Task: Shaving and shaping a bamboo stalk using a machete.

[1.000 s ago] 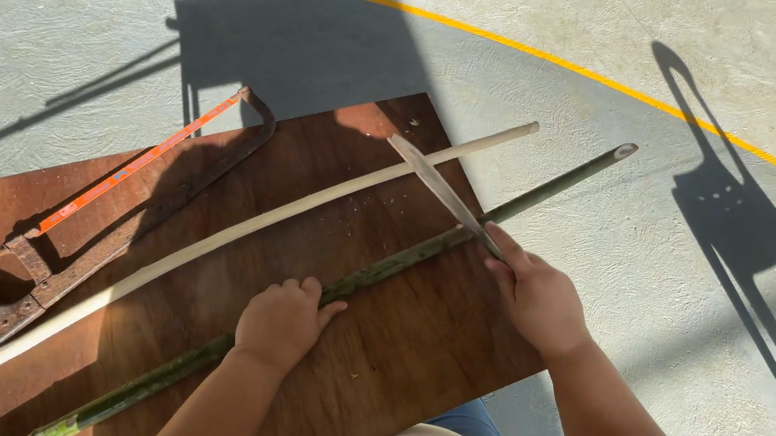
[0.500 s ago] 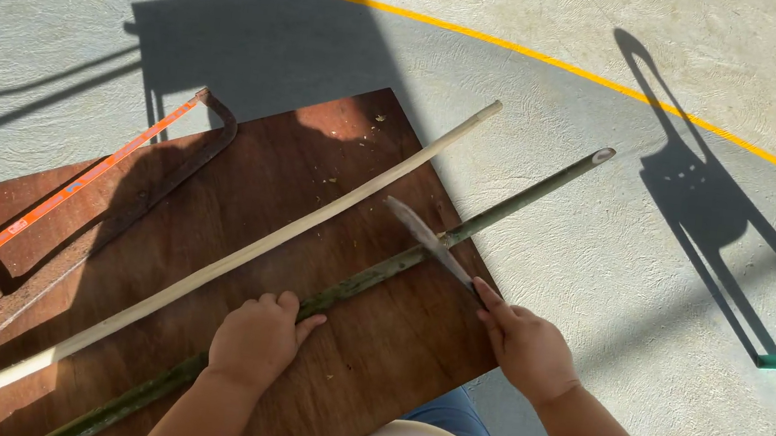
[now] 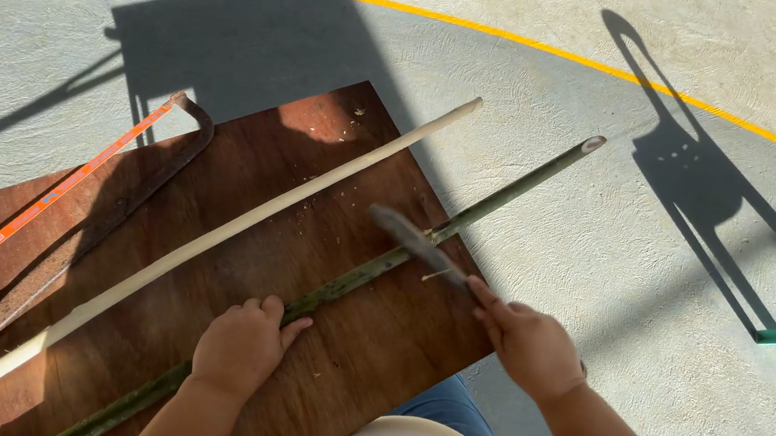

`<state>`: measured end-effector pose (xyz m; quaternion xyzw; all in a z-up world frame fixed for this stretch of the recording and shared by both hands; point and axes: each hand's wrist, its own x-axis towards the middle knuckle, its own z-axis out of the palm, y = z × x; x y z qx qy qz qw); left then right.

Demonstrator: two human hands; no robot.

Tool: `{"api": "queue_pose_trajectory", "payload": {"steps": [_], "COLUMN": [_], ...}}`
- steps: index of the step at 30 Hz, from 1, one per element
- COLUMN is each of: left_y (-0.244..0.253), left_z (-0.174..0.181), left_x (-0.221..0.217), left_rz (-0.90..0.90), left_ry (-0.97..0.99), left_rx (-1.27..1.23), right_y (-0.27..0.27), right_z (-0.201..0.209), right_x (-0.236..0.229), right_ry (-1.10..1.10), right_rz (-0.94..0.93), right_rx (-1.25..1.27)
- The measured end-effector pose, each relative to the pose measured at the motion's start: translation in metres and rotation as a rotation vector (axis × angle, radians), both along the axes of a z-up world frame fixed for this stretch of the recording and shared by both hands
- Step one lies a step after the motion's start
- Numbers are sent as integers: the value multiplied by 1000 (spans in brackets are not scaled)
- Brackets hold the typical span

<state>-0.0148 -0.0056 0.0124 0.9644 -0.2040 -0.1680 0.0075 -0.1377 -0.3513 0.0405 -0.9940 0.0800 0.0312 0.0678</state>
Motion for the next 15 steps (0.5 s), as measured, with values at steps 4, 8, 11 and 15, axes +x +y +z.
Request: {"api": "queue_pose_trajectory", "payload": {"steps": [4,8,11,15], "left_y": [1,4,0,2], "left_z": [-7,-18,-19,-22], "left_x": [-1,-5,-4,-9], "left_rz": [-8,-47,-67,-55], "left_ry": [-26,-114,-186,-176], "left_rx": [-7,21,24,77], "right_y": [-9,-13,-67,-74], "right_z": [20,-1,0,-9], "right_x": [9,-1,11,-1], "right_ry": [35,65,43,-28], "right_rz": [-248,-107,-246,-337], "right_rx": [-31,-12,-60,-60]}}
